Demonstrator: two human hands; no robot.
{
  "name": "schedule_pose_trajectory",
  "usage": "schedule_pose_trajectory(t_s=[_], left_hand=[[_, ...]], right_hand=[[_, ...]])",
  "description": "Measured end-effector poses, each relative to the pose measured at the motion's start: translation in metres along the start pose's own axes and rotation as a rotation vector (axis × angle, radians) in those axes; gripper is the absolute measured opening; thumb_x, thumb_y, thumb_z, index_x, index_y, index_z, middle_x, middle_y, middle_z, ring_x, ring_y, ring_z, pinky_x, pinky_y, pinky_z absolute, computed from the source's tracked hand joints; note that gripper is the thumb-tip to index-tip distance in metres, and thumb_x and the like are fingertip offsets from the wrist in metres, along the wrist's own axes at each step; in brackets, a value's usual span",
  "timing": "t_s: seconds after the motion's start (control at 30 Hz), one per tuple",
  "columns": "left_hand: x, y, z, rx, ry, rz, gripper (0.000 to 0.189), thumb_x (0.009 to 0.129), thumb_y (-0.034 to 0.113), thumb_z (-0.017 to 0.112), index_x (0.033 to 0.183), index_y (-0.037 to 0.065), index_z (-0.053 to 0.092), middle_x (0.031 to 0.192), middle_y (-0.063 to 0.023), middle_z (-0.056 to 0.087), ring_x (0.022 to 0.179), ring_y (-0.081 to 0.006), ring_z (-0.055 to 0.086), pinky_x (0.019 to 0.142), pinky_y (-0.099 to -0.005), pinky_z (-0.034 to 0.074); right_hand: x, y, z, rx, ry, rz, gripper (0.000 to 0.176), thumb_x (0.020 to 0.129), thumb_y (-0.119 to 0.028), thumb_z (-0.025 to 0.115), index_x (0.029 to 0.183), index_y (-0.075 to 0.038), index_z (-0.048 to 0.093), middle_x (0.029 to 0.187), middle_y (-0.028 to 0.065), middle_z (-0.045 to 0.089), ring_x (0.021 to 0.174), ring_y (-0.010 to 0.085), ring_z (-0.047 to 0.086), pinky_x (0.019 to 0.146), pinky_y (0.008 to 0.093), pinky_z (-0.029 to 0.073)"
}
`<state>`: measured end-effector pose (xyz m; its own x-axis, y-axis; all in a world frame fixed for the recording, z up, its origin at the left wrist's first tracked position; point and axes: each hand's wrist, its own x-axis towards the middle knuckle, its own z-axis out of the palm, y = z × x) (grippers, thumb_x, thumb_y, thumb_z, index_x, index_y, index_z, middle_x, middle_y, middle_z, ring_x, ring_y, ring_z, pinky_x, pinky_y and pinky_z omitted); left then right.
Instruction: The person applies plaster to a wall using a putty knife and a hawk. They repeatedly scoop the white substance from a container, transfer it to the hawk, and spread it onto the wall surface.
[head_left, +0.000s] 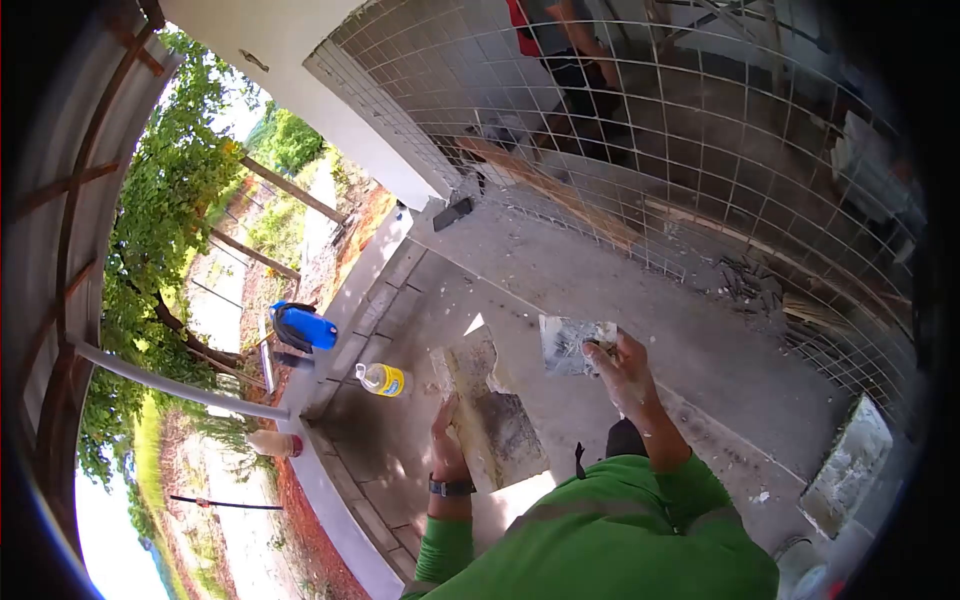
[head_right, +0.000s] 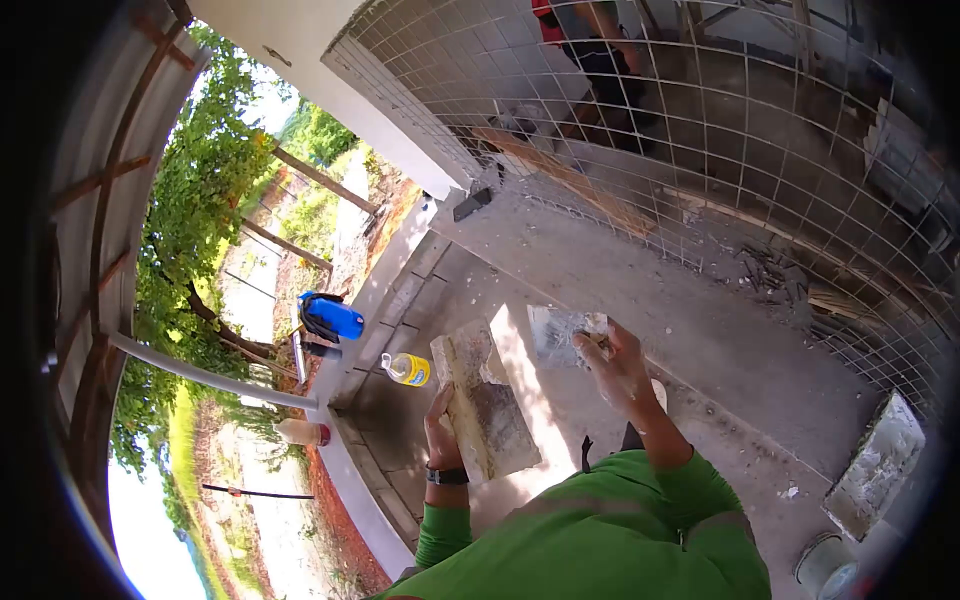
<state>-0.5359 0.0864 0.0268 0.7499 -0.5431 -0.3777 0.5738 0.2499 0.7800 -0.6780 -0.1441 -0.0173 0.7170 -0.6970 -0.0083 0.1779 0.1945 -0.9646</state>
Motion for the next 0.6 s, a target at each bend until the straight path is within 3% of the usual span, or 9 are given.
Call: schedule_pose_trajectory(t_s=[0.1,0.17,0.2,0.27,0.3,0.4,0.47,0.6], left_hand=[[0.034,0.008,0.013,0.094,-0.006,0.019,0.042,0.096,0.034,0.051,0.122,0.002,0.059,0.11,-0.0099,0.066,0.1,-0.0223,0.063,0.09,-0.0334,0.05],[0.056,0.021,0.029,0.063,-0.023,-0.038,0.043,0.096,0.034,0.052,0.123,0.002,0.06,0.111,-0.0109,0.066,0.1,-0.0232,0.063,0.091,-0.0344,0.05],[0.068,0.026,0.04,0.085,-0.013,-0.033,0.043,0.096,0.034,0.052,0.123,0.002,0.06,0.111,-0.0109,0.066,0.1,-0.0232,0.063,0.091,-0.0344,0.05],[0.083,0.035,0.063,0.131,0.027,-0.026,0.043,0.096,0.035,0.052,0.123,0.002,0.06,0.111,-0.0113,0.066,0.101,-0.0236,0.063,0.092,-0.035,0.05],[0.094,0.037,0.06,0.14,0.044,-0.027,0.043,0.096,0.035,0.052,0.123,0.002,0.06,0.111,-0.0113,0.066,0.101,-0.0236,0.063,0.092,-0.035,0.05],[0.117,0.04,0.055,0.25,0.132,0.045,0.044,0.096,0.035,0.052,0.124,0.002,0.059,0.112,-0.0118,0.066,0.101,-0.0235,0.063,0.091,-0.035,0.05],[0.132,0.046,0.068,0.22,0.091,0.102,0.041,0.097,0.033,0.052,0.123,0.003,0.059,0.112,-0.0115,0.066,0.1,-0.0228,0.064,0.09,-0.0343,0.051],[0.159,0.066,0.09,0.061,0.064,0.01,0.037,0.096,0.03,0.053,0.122,0.004,0.06,0.111,-0.0102,0.066,0.1,-0.0221,0.064,0.089,-0.0342,0.052]], right_hand=[[0.04,-0.003,0.001,-0.105,0.009,0.032,0.017,0.095,-0.015,0.065,0.104,0.0,0.064,0.094,0.0042,0.068,0.089,0.0095,0.06,0.075,0.03,0.048],[0.067,-0.011,0.001,-0.218,-0.013,-0.031,0.018,0.092,-0.011,0.067,0.106,-0.001,0.064,0.095,0.0112,0.07,0.091,0.0188,0.065,0.077,0.0344,0.051],[0.082,-0.012,0.0,-0.194,-0.014,-0.026,0.018,0.092,-0.011,0.067,0.106,-0.001,0.064,0.095,0.0112,0.07,0.091,0.0188,0.065,0.077,0.0344,0.051],[0.108,-0.01,-0.001,-0.283,0.005,-0.38,0.016,0.09,-0.007,0.068,0.104,0.0,0.062,0.096,0.0133,0.067,0.085,0.0221,0.064,0.078,0.0339,0.05],[0.119,-0.011,-0.003,-0.312,-0.005,-0.399,0.017,0.086,-0.003,0.069,0.102,0.0,0.063,0.101,0.0161,0.067,0.091,0.0297,0.065,0.082,0.0369,0.051],[0.144,-0.026,-0.007,-0.389,-0.006,-0.512,0.019,0.084,-0.001,0.069,0.102,-0.006,0.069,0.101,0.011,0.069,0.09,0.0307,0.065,0.077,0.0398,0.054],[0.156,-0.032,-0.006,-0.431,0.001,-0.555,0.022,0.081,0.0,0.069,0.102,-0.008,0.069,0.1,0.0097,0.069,0.088,0.0298,0.064,0.076,0.0394,0.054],[0.179,-0.039,0.002,-0.602,-0.01,-0.701,0.033,0.072,0.003,0.069,0.102,-0.011,0.069,0.098,0.0063,0.069,0.086,0.0272,0.063,0.072,0.0388,0.054]])
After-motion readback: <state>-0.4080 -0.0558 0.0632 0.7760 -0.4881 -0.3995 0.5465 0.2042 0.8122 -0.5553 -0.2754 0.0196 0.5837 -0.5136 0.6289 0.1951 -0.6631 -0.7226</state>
